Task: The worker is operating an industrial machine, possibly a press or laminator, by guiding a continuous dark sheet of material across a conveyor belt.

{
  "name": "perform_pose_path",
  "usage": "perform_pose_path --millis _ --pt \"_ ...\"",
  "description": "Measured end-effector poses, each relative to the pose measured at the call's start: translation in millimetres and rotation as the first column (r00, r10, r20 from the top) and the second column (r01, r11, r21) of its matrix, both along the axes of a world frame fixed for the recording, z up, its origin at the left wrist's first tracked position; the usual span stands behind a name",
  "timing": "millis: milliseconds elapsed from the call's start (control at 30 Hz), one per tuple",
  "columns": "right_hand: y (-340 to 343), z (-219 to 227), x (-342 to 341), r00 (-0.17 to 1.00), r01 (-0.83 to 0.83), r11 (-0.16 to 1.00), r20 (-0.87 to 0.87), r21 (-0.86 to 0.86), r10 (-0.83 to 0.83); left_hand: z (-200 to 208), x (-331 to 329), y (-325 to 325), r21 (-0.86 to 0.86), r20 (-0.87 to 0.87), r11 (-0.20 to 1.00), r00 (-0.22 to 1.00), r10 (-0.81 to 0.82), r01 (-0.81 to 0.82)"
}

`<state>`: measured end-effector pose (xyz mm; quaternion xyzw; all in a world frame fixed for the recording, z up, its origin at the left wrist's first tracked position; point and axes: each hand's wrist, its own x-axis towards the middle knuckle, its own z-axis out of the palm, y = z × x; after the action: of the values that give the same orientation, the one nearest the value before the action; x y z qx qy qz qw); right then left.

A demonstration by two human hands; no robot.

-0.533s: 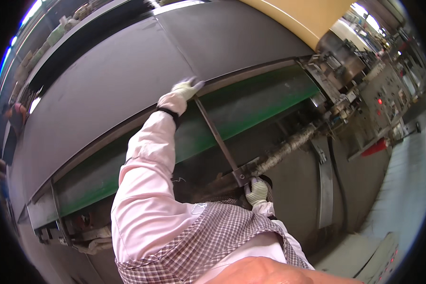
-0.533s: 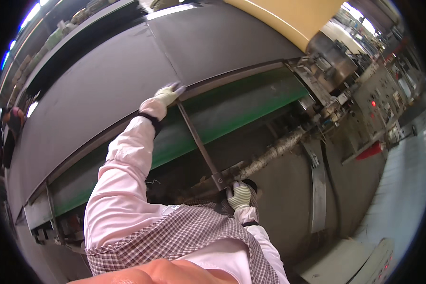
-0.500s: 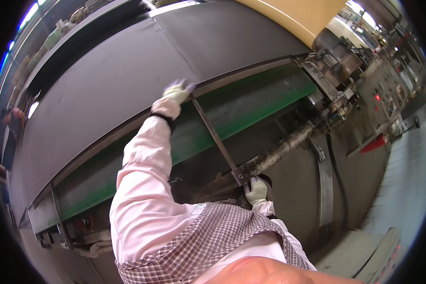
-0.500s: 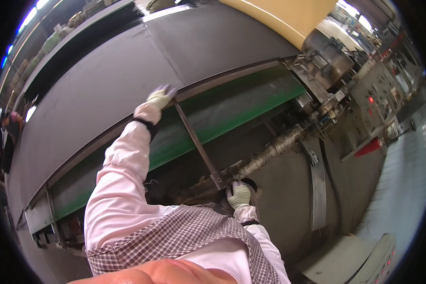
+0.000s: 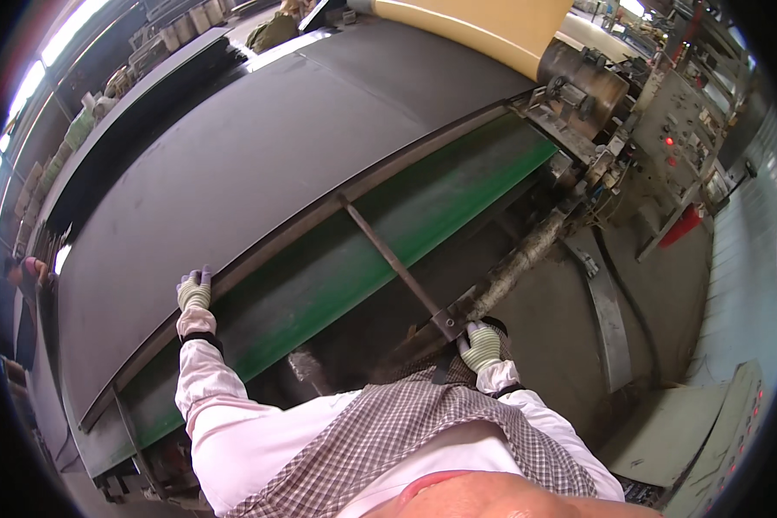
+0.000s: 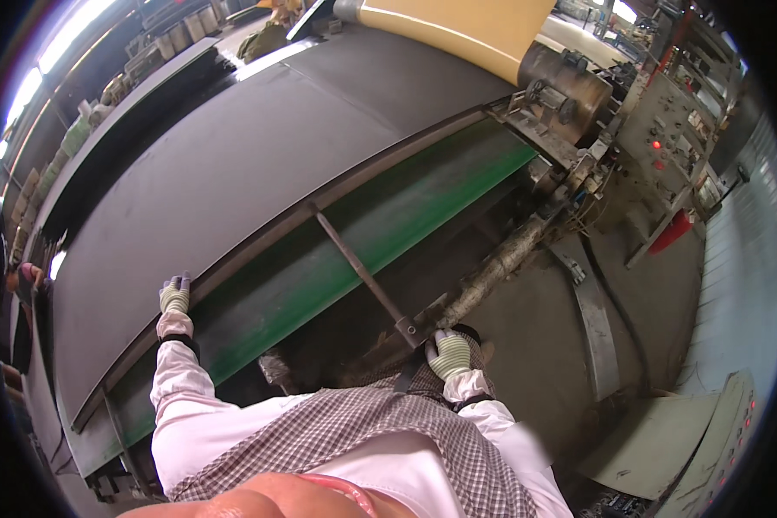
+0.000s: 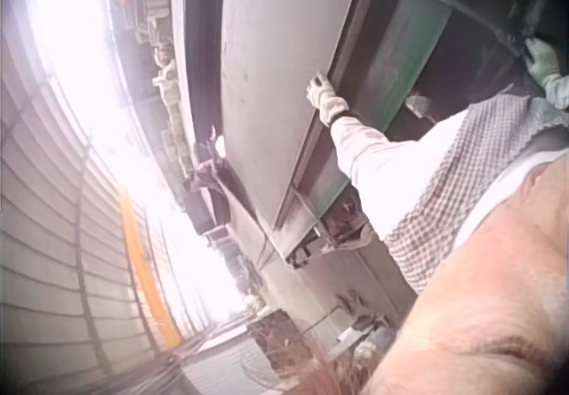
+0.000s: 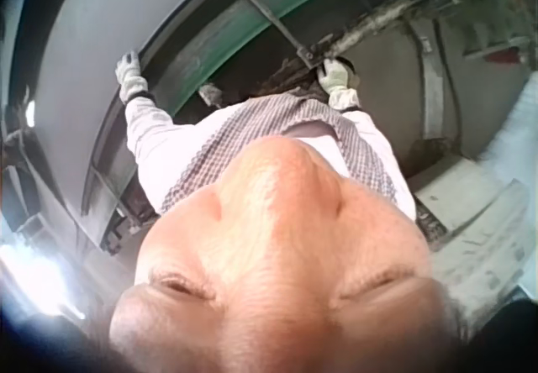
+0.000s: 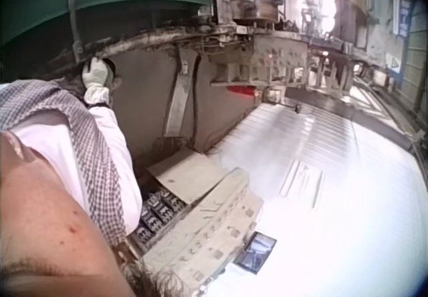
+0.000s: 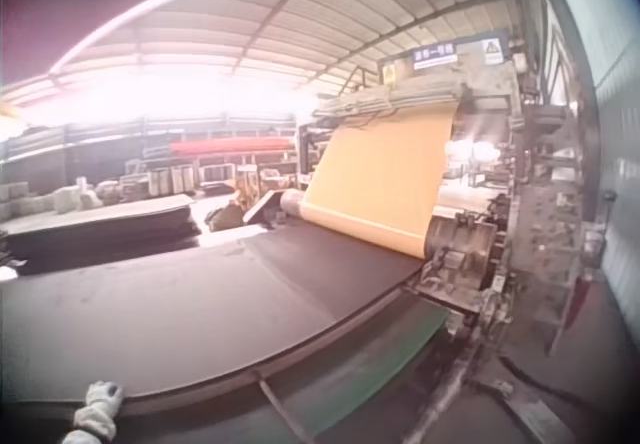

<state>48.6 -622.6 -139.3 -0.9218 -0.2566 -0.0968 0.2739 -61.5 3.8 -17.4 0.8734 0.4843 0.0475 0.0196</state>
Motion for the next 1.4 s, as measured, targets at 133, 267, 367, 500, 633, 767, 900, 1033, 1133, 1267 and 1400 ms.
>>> perform_pose_path --millis 133,267,367,500,633,767,900,1033,1133,1267,1400 --pt "-2.3 -1.7 0.5 1.0 -0.007 0.999 -0.028 -0.048 0.005 17.1 45.0 -43.4 -0.031 -0.024 0.991 0.991 -0.133 0.133" --pt "-3.8 -2.5 1.7 0.999 -0.017 1.0 -0.045 -0.017 0.016 36.7 91.8 -87.5 -0.057 -0.082 0.974 0.972 -0.222 0.218" --pt "-3.4 -5.0 2.0 0.999 -0.02 1.0 -0.032 0.011 0.02 45.2 128.6 -112.3 -0.084 -0.111 0.96 0.955 -0.276 0.268" --pt "-3.2 2.5 1.4 0.999 -0.032 0.998 -0.005 0.062 0.032 49.0 176.8 -137.8 -0.122 -0.154 0.934 0.923 -0.352 0.336" --pt "-4.7 5.2 2.2 0.998 -0.054 0.995 -0.021 0.087 0.056 45.3 225.9 -163.5 -0.109 -0.164 0.895 0.88 -0.445 0.433" --pt "-5.6 4.8 3.5 0.995 -0.068 0.993 -0.06 0.101 0.075 41.7 269.9 -193.7 -0.071 -0.172 0.858 0.842 -0.512 0.508" --pt "-8.3 3.2 4.6 0.995 -0.07 0.993 -0.064 0.094 0.076 47.9 316.3 -229.5 -0.101 -0.164 0.824 0.807 -0.567 0.558" --pt "-9.3 0.1 7.2 0.995 -0.077 0.991 -0.058 0.109 0.084 56.3 360.5 -262.7 -0.198 -0.184 0.79 0.769 -0.612 0.581" --pt "-9.6 1.1 8.5 0.992 -0.086 0.992 -0.084 0.095 0.095 51.7 378.9 -266.7 -0.279 -0.084 0.712 0.722 -0.687 0.645" --pt "-5.3 8.6 10.2 0.991 -0.08 0.995 -0.099 0.061 0.086 31.6 355.3 -237.6 -0.376 0.218 0.604 0.701 -0.679 0.703" --pt "-7.2 2.8 5.9 0.991 -0.094 0.996 -0.097 0.007 0.094 -29.5 267.8 -126.1 -0.097 0.02 0.755 0.759 -0.65 0.649"
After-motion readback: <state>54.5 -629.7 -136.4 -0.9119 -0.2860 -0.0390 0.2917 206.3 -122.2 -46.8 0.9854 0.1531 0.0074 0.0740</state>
